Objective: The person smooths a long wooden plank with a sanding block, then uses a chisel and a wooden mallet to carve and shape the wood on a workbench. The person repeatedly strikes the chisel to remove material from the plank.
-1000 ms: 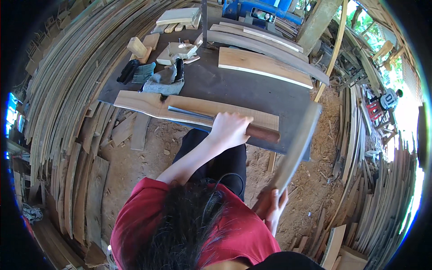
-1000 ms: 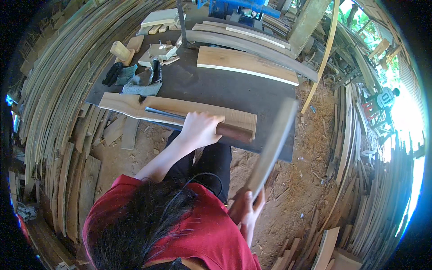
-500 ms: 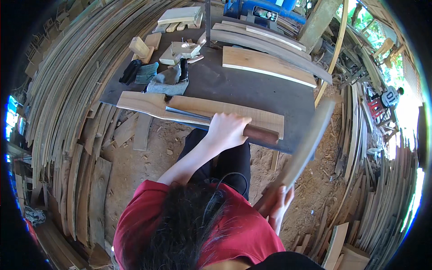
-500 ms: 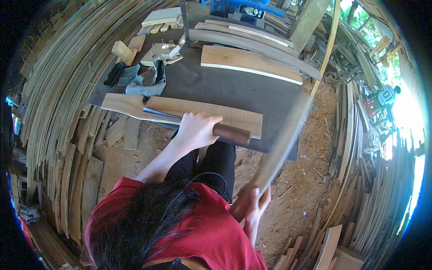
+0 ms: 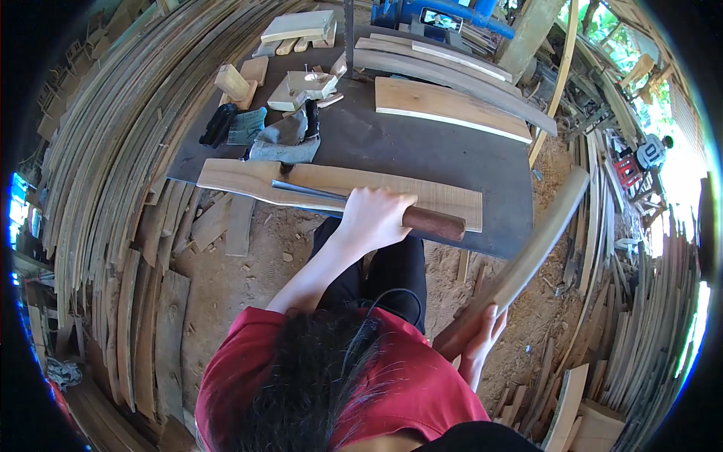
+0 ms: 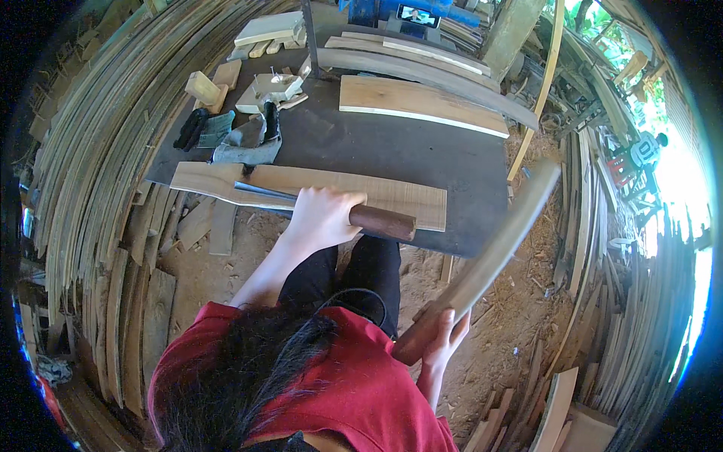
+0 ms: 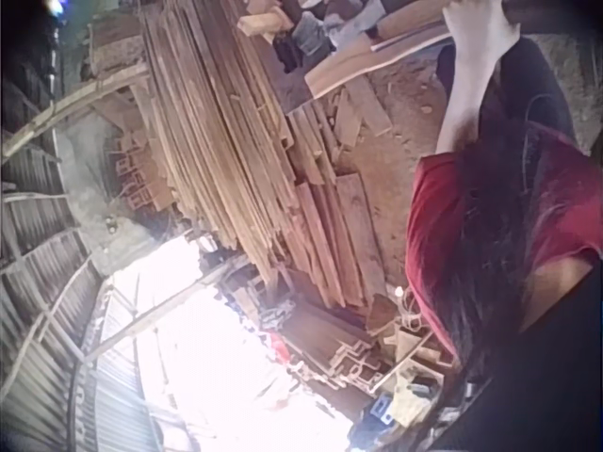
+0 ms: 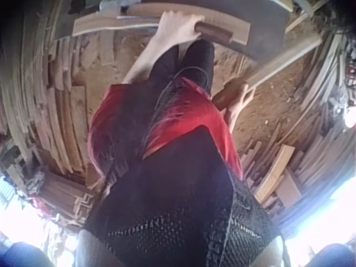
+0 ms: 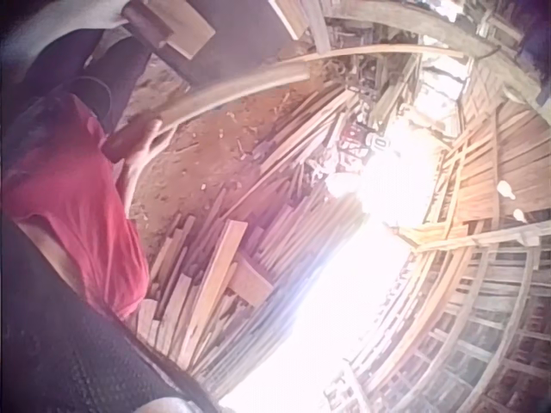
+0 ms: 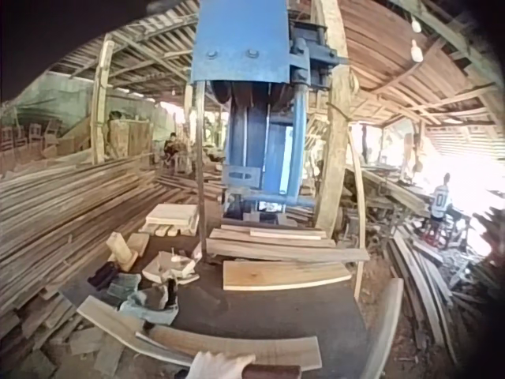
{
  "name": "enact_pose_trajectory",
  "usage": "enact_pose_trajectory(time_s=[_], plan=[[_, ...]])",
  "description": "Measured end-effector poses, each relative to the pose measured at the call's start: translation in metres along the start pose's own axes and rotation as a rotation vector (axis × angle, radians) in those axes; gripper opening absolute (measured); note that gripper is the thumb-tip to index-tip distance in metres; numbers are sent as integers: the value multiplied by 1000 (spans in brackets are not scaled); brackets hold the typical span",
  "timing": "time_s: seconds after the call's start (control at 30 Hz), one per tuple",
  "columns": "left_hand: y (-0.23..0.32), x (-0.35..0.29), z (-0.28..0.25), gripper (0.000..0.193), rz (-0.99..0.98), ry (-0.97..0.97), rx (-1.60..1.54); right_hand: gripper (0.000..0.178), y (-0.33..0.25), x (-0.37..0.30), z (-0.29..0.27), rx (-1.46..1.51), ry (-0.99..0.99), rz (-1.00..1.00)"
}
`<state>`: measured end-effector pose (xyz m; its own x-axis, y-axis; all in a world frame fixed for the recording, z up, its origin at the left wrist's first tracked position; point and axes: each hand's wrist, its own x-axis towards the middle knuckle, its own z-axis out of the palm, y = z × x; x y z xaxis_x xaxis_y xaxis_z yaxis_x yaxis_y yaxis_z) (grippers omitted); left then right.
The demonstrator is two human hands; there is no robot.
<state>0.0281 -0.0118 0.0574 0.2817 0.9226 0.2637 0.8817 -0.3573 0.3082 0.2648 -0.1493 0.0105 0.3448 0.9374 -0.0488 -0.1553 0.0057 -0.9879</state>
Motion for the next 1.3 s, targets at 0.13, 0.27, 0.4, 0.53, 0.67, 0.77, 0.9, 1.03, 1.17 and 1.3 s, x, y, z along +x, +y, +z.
enact_pose_trajectory(time_s=[0.13,0.27,0.4,0.53,0.67,0.77,0.9,1.03,1.17,1.3], plan=[[-2,0,-1,27,23,1,-7,51,16,-14,1,46,-178,169],[-16,-3,-1,24,26,70,-14,49,10,-8,2,-227,-235,61],[-15,-6,-12,22,10,22,-14,41,-2,0,4,-37,-48,-5],[-17,-6,-14,21,5,5,-6,46,16,-14,11,95,-153,111],[-27,-8,-14,19,18,44,-14,49,21,-11,18,-243,-286,89],[-30,-11,-18,20,8,5,-20,50,14,0,13,-190,-203,-18],[-30,-13,-19,22,14,3,-32,47,10,-3,15,47,-128,2],[-36,-14,-12,20,19,115,27,47,20,-16,35,-251,-231,84],[-45,-16,-21,19,-7,68,-1,49,14,-6,29,-197,-248,15],[-44,-18,-23,19,-13,65,-6,50,-1,3,36,28,-42,-54]])
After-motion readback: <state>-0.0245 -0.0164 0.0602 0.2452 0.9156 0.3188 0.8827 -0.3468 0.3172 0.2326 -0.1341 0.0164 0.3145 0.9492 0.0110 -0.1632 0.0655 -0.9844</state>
